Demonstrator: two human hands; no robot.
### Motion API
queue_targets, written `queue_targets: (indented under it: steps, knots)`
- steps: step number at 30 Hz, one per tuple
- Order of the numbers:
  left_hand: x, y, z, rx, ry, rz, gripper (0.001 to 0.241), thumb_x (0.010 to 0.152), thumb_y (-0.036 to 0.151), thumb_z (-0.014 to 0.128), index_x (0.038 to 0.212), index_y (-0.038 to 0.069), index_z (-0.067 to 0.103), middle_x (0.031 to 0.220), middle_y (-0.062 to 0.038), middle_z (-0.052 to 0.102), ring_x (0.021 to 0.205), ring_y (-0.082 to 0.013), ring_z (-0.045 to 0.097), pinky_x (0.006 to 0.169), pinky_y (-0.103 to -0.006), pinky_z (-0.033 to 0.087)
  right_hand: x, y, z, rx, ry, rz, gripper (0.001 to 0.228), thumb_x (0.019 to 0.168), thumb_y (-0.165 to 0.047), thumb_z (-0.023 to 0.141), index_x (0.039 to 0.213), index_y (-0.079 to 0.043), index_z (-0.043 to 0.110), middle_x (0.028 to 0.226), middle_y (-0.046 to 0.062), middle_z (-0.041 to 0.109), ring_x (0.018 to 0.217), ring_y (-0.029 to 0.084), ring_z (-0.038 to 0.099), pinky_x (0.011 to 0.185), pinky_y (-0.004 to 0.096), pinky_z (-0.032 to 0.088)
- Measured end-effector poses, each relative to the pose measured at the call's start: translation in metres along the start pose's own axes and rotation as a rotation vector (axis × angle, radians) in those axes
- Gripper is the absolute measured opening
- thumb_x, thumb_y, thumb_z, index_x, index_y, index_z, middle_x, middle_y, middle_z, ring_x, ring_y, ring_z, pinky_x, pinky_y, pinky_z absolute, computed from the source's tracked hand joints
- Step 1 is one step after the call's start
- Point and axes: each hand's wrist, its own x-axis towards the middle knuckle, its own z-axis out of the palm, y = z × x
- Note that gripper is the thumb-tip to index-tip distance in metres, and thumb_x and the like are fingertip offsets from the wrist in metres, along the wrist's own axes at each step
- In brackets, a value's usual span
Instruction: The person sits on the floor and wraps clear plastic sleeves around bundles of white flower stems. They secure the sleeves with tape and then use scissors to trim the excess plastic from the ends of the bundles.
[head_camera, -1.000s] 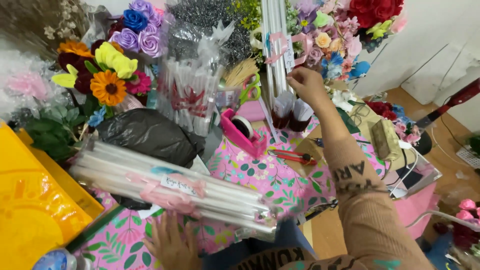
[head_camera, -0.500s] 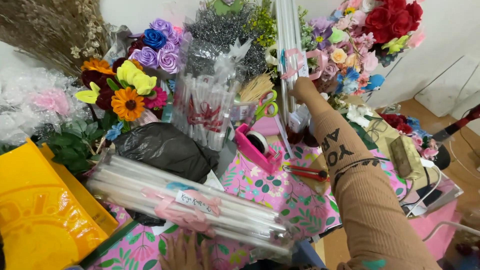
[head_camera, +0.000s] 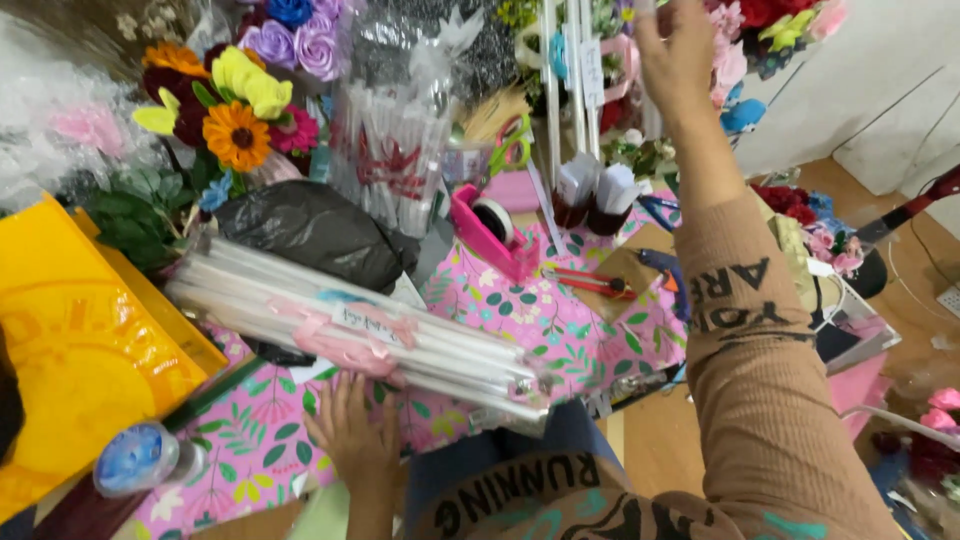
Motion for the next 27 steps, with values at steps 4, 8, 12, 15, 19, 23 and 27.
queue_targets:
  steps: [4,8,12,15,19,23,27]
  knots:
    - [0.013,0.039,-0.005,-0.205,0.028,-0.021,0.052,0.104,0.036,0.055,0.141,0.0,0.053,0.15,-0.019,0.054,0.144,-0.039,0.047,0.126,-0.0629,0.025,-0.102,-0.095,-0.078,0.297,-0.161,0.01,0.012,0.122,-0.016,0.052,0.122,-0.004,0.054,0.082,0.007,0.055,0.064,0.015,0.056,0.057,0.03,0.046]
    - [0.022,0.108,-0.001,-0.374,0.061,0.238,0.065,0.093,0.052,0.067,0.136,0.004,0.061,0.143,-0.02,0.059,0.137,-0.0454,0.051,0.118,-0.0589,0.027,-0.258,-0.113,-0.118,0.559,-0.303,0.485,0.03,0.103,-0.007,0.059,0.131,0.003,0.056,0.082,0.008,0.055,0.054,0.012,0.052,0.046,0.026,0.043]
    - [0.024,0.166,0.008,-0.344,-0.154,0.277,0.099,0.077,0.085,0.059,0.142,0.01,0.058,0.144,-0.017,0.058,0.139,-0.044,0.049,0.114,-0.0672,0.031,-0.393,-0.108,-0.171,0.818,-0.45,0.888,0.005,0.093,-0.005,0.063,0.098,-0.005,0.063,0.063,0.002,0.05,0.036,0.015,0.054,0.032,0.028,0.04]
    - [0.026,0.182,0.0,-0.032,-0.309,0.323,0.104,0.062,0.075,0.087,0.14,0.014,0.058,0.139,-0.014,0.06,0.136,-0.039,0.051,0.108,-0.0735,0.038,-0.481,-0.053,-0.247,0.989,-0.716,1.004,0.039,0.091,0.003,0.066,0.13,0.001,0.064,0.081,0.008,0.059,0.048,0.014,0.051,0.041,0.025,0.043]
    - [0.01,0.188,0.014,0.013,-0.316,0.256,0.056,0.077,0.028,0.066,0.13,0.009,0.067,0.14,-0.016,0.059,0.138,-0.0424,0.047,0.107,-0.0761,0.035,-0.534,-0.024,-0.321,0.754,-0.746,1.367,0.041,0.084,0.003,0.075,0.125,0.005,0.074,0.099,0.006,0.068,0.066,0.019,0.051,0.053,0.034,0.041]
    - [0.001,0.182,0.022,-0.013,-0.324,0.208,0.057,0.086,0.024,0.066,0.14,0.006,0.061,0.145,-0.014,0.059,0.141,-0.0417,0.046,0.111,-0.076,0.031,-0.544,0.007,-0.368,0.711,-0.771,1.451,0.03,0.079,0.016,0.074,0.107,0.006,0.079,0.071,0.018,0.067,0.071,0.025,0.058,0.062,0.039,0.043]
    - [0.005,0.184,0.025,0.011,-0.277,0.185,0.038,0.101,0.023,0.058,0.136,0.009,0.063,0.137,-0.012,0.065,0.134,-0.0411,0.054,0.105,-0.0748,0.036,-0.534,0.035,-0.378,0.581,-0.817,1.44,0.044,0.083,0.012,0.074,0.124,0.0,0.08,0.062,0.016,0.055,0.066,0.025,0.052,0.066,0.042,0.042]
